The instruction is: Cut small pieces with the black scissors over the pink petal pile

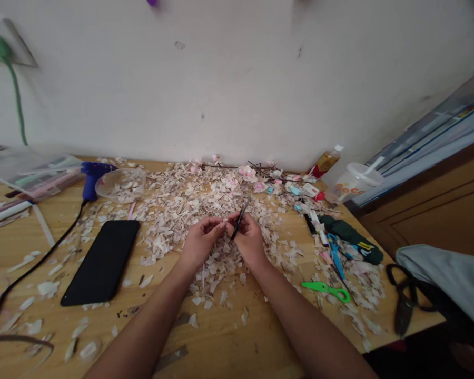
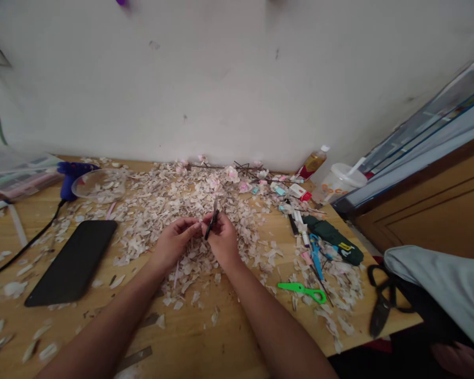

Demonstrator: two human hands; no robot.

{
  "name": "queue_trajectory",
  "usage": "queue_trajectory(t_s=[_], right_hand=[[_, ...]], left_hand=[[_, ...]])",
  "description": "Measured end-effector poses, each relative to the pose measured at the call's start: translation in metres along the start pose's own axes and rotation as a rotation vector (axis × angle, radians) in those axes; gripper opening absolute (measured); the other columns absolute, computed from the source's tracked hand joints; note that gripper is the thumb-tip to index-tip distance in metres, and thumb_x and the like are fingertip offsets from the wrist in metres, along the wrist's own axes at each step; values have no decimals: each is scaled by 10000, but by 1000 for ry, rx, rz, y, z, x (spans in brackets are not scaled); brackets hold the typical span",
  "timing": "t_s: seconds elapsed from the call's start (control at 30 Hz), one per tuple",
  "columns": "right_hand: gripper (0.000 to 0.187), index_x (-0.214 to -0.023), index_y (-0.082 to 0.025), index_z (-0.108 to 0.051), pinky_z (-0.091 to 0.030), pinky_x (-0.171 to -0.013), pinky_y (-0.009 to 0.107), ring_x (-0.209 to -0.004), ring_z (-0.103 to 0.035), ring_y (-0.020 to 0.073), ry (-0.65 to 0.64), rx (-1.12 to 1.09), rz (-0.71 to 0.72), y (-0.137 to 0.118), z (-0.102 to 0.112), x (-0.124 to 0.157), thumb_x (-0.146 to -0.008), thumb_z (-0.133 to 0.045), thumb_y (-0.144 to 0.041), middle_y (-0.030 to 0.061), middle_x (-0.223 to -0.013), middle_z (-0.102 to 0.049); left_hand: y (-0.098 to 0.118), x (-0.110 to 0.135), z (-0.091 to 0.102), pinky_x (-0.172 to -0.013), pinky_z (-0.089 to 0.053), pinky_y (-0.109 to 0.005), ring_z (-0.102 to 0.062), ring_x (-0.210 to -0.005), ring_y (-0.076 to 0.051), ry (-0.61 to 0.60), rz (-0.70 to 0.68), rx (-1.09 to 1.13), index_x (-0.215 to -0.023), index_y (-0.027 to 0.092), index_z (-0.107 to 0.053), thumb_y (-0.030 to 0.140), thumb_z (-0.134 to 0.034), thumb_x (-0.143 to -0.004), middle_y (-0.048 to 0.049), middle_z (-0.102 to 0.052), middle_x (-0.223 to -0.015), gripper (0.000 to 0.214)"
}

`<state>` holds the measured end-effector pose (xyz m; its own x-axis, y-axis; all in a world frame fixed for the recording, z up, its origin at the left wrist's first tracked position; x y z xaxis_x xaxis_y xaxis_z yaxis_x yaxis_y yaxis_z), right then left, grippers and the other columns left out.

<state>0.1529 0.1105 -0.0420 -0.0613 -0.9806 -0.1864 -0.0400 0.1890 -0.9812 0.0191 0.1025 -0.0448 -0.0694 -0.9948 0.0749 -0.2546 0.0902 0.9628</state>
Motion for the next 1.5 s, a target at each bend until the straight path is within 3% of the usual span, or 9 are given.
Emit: queue_trajectory(t_s=[0.23,0.8,0.97,1.2,1.33,1.5], right_hand=[[254,-888,-219,-597,-525,-784,275,-814,-622,147,34,-57,-30,3,0,-2,-710,-734,-336,-3,-867,-643],[246,-905,-213,-625,-479,-749,236,-801,-591,122,4,-129,-58,5,0,1,-703,-753,-269,-22,-871,-629],[288,-938,-202,-607,-485,-749,252,-774,-594,122,102,-141,-41,6,6,-3,-720,-754,-321,-17,-846,-626],[319,-1081,-196,-561,-510,-810,307,-880,-632,173,175,174,83,5,15,-8,-850,-624,-407,55,-973,-648],[368,-1174,-195,-521,-512,-824,346,-892,-628,202,77,381,102,1,12,0,-889,-552,-425,95,-1034,-644],[408,-1208,-170,-503,-490,-874,381,-919,-601,225,-32,635,225,-4,9,8,-887,-560,-414,126,-1105,-625]], left_hand=[[1,-1,1,-709,-463,-258,-598,-691,-125,18,50,117,-833,176,-693,383,-801,-666,-12,-686,-761,287],[-1,-1,2,-618,-381,-230,-533,-625,-116,13,57,35,-795,170,-687,436,-769,-695,-5,-642,-673,296],[-4,-2,3,-619,-395,-227,-547,-615,-116,42,70,86,-779,176,-696,423,-786,-684,-7,-648,-659,280],[2,-3,7,-687,-469,-223,-591,-715,-111,177,9,206,-850,185,-760,363,-843,-636,-39,-719,-881,290],[6,-4,9,-643,-488,-200,-586,-642,-80,262,-22,422,-811,169,-736,312,-883,-569,0,-686,-777,318],[6,-5,16,-708,-552,-235,-646,-654,-100,341,11,593,-770,159,-664,217,-902,-529,11,-680,-714,344]])
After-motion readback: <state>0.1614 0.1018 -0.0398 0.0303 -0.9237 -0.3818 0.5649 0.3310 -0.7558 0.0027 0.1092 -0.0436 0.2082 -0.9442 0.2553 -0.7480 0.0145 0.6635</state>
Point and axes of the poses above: each hand's wrist, its own x-axis away from the middle knuckle, its own z-axis out of the back of the hand, y = z × x, the point moved 1 cm from there along -x, towards the middle knuckle
